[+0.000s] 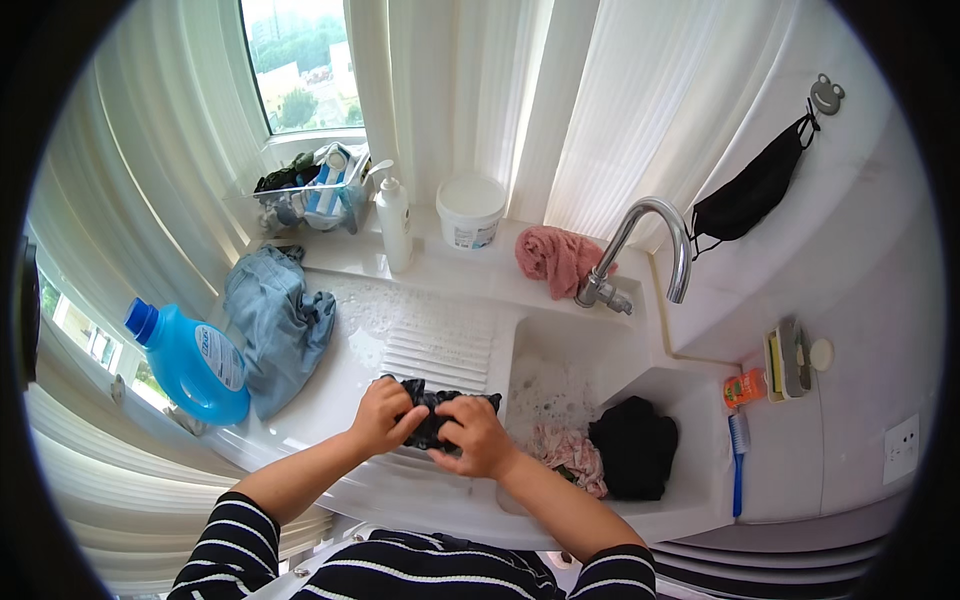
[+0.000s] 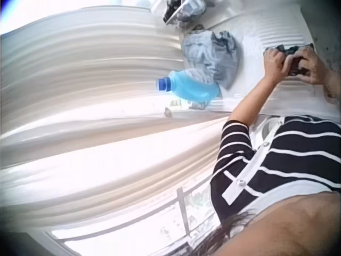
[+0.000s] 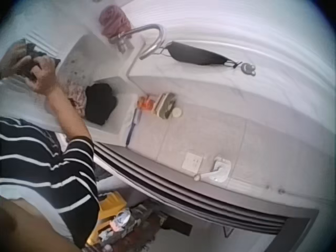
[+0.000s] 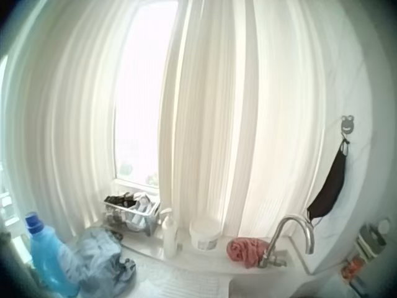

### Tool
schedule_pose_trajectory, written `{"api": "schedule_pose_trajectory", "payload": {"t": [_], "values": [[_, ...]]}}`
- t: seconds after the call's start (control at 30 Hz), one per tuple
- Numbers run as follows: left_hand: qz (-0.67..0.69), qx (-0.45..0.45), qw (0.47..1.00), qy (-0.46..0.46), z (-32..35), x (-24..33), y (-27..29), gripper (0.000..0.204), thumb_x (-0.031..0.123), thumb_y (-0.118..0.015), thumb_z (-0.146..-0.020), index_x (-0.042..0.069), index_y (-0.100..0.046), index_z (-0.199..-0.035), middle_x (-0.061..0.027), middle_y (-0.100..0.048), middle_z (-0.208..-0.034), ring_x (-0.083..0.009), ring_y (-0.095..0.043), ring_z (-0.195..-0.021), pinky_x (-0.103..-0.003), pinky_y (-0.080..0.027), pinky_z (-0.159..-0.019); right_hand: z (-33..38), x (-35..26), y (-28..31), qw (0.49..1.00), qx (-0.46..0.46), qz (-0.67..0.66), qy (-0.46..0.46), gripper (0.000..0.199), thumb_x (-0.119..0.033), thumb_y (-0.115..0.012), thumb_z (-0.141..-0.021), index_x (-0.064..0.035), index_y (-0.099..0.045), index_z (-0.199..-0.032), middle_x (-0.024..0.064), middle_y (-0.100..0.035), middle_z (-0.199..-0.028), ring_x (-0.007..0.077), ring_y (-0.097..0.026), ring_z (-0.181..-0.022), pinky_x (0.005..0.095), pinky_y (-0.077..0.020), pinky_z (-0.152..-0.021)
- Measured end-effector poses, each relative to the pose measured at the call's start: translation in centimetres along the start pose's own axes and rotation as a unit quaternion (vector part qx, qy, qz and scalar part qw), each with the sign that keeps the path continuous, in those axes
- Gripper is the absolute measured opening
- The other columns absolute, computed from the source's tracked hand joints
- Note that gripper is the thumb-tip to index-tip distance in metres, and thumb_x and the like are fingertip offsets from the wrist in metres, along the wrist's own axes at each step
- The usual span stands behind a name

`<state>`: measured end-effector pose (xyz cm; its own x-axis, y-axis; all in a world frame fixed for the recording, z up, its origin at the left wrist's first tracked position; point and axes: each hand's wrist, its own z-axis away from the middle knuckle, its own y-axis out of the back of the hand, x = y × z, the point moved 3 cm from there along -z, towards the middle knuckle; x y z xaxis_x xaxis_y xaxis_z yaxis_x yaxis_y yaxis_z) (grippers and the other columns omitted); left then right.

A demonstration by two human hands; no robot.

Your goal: The person hand washes clothes in a sink. They place a basin on the floor, turn on the faucet, and wet a floral garment before setting it aside. They then add detergent to a black garment and scrub it on the washboard, rinsing and wringing it repeatedly.

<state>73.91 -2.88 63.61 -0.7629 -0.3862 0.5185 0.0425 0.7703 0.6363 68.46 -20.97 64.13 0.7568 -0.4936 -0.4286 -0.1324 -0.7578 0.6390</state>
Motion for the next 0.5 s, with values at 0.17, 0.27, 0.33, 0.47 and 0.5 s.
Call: {"api": "schedule_pose_trajectory", "payload": {"t": [0.17, 0.27, 0.33, 0.47, 0.5], "values": [[-0.084, -0.005, 0.993, -0.084, 0.2, 0.4, -1.6, 0.031, 0.016, -0.073, -0.073, 0.011, -0.046, -0.058, -0.0064, -0.048, -0.059, -0.0285, -0.049, -0.058, -0.040, -0.038, -0.058, 1.7, 2.3, -3.1, 0.999, -0.032, -0.004, -0.032, 0.035, -0.017, -0.075, -0.060, -0.0099, -0.056, -0.088, 0.0088, -0.056, -0.093, 0.0297, -0.055, -0.086, 0.0394, -0.0431, -0.077], [-0.176, 0.105, 0.974, 0.092, -3.8, -4.4, -2.6, 0.027, 0.022, -0.072, -0.076, 0.006, -0.058, -0.093, -0.0113, -0.060, -0.092, -0.0330, -0.055, -0.089, -0.046, -0.041, -0.071, -1.8, 6.9, -3.5, 0.959, 0.035, 0.181, -0.216, 0.065, -0.033, -0.072, -0.062, -0.0106, -0.054, -0.120, 0.0173, -0.045, -0.132, 0.0367, -0.040, -0.124, 0.0528, -0.0307, -0.103], [-0.244, 0.061, 0.946, 0.205, -4.7, -5.3, -2.8, 0.044, 0.041, -0.066, -0.081, 0.007, -0.066, -0.108, -0.0158, -0.059, -0.115, -0.0367, -0.050, -0.112, -0.053, -0.039, -0.090, -3.0, 7.7, -3.7, 0.906, -0.058, 0.189, -0.373, 0.068, -0.041, -0.073, -0.065, -0.0120, -0.056, -0.125, 0.0189, -0.038, -0.145, 0.0389, -0.032, -0.135, 0.0604, -0.0276, -0.105], [-0.116, -0.150, 0.943, 0.275, -2.7, -2.5, -1.8, 0.047, 0.049, -0.067, -0.081, 0.007, -0.072, -0.103, -0.0213, -0.059, -0.121, -0.0428, -0.051, -0.114, -0.050, -0.043, -0.096, -0.6, 5.4, -2.3, 0.936, -0.111, 0.058, -0.328, 0.056, -0.043, -0.077, -0.066, -0.0094, -0.063, -0.109, 0.0188, -0.044, -0.142, 0.0378, -0.040, -0.130, 0.0564, -0.0317, -0.105], [-0.098, -0.075, 0.985, 0.121, -0.4, -1.7, -1.3, 0.041, 0.042, -0.072, -0.077, 0.004, -0.071, -0.093, -0.0191, -0.063, -0.106, -0.0405, -0.056, -0.102, -0.047, -0.046, -0.090, 0.6, 3.6, -1.8, 0.972, -0.060, 0.023, -0.228, 0.046, -0.040, -0.079, -0.065, -0.0101, -0.061, -0.095, 0.0165, -0.047, -0.136, 0.0349, -0.043, -0.125, 0.0530, -0.0338, -0.101]]}}
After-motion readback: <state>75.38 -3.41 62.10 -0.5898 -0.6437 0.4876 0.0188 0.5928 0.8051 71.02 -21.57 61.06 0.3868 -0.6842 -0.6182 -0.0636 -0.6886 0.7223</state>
